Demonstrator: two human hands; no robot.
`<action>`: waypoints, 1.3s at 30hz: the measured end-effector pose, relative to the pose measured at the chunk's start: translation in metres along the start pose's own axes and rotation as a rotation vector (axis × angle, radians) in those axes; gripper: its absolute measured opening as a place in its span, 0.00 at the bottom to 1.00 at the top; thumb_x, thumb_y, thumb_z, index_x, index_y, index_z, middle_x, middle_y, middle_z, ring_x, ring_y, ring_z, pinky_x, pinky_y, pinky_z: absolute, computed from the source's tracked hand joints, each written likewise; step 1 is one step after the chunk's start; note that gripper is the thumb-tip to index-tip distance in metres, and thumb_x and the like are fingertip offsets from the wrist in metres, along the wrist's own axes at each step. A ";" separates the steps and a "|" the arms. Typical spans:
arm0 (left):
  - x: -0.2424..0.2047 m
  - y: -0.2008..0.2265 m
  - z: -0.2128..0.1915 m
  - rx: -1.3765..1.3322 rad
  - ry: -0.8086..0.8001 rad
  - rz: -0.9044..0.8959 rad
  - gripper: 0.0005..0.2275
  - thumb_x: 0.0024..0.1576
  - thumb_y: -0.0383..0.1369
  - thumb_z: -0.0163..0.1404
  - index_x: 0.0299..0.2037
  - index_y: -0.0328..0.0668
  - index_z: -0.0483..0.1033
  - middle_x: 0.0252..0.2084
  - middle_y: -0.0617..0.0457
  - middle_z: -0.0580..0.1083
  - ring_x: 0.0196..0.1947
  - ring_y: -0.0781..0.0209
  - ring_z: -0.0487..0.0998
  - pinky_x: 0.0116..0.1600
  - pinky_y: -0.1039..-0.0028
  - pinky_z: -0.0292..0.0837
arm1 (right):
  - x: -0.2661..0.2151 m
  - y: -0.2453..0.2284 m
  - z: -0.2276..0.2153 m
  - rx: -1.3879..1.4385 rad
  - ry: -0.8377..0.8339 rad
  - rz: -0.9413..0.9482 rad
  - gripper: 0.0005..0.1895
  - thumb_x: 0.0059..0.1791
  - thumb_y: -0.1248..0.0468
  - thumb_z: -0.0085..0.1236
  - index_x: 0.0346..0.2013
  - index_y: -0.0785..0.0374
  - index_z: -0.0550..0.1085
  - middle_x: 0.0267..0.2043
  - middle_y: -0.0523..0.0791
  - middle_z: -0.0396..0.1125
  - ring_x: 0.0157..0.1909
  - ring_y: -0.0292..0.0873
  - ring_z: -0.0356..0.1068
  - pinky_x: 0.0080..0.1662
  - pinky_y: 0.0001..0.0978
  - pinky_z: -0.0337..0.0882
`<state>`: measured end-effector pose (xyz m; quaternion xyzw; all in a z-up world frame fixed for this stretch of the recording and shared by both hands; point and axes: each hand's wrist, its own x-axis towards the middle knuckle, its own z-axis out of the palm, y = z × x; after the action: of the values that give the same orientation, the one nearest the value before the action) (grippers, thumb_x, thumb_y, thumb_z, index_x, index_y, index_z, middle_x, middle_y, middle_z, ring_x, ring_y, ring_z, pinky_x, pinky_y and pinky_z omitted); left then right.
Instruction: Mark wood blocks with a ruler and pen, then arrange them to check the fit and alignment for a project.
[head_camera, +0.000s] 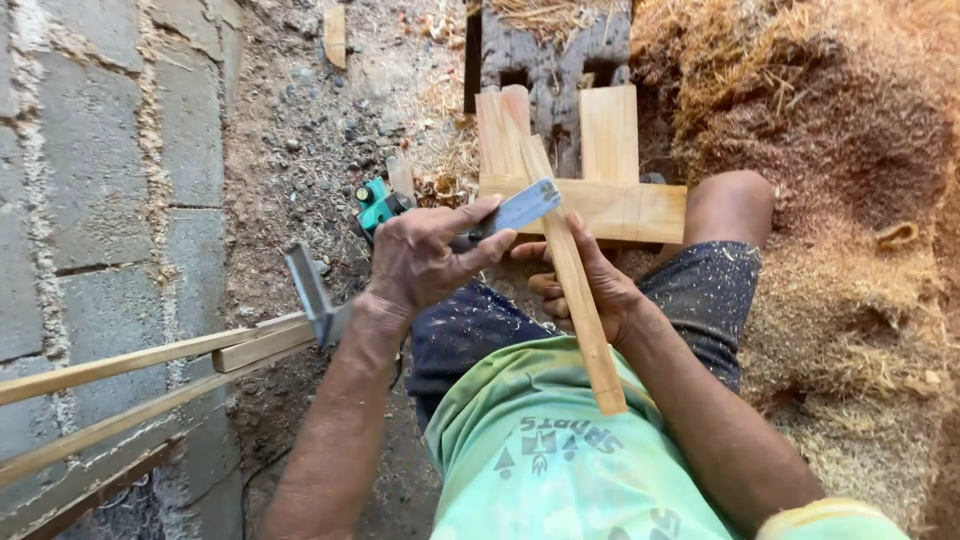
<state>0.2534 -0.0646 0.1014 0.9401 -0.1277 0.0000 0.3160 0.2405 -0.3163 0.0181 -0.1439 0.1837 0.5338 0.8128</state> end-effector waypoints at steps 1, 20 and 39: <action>0.000 -0.003 0.001 -0.006 -0.010 0.003 0.23 0.57 0.56 0.55 0.52 0.51 0.83 0.32 0.48 0.82 0.29 0.57 0.83 0.34 0.66 0.79 | -0.001 0.002 -0.001 0.009 0.006 -0.005 0.44 0.48 0.27 0.51 0.58 0.62 0.71 0.24 0.39 0.61 0.19 0.32 0.63 0.21 0.20 0.68; -0.006 -0.012 0.005 0.161 -0.158 0.133 0.19 0.58 0.55 0.56 0.51 0.57 0.82 0.26 0.55 0.79 0.26 0.58 0.80 0.28 0.66 0.75 | -0.005 0.013 0.011 -0.303 0.404 0.029 0.51 0.39 0.20 0.45 0.47 0.64 0.74 0.15 0.37 0.55 0.12 0.31 0.60 0.16 0.21 0.64; -0.016 -0.021 0.007 0.025 -0.157 0.088 0.19 0.56 0.54 0.58 0.48 0.54 0.84 0.33 0.51 0.82 0.30 0.57 0.84 0.32 0.67 0.78 | -0.002 0.018 0.017 -0.293 0.484 0.039 0.46 0.40 0.22 0.48 0.44 0.63 0.73 0.17 0.37 0.56 0.12 0.30 0.57 0.16 0.20 0.62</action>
<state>0.2426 -0.0488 0.0822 0.9346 -0.1934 -0.0582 0.2928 0.2252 -0.3039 0.0334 -0.3797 0.2962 0.5201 0.7054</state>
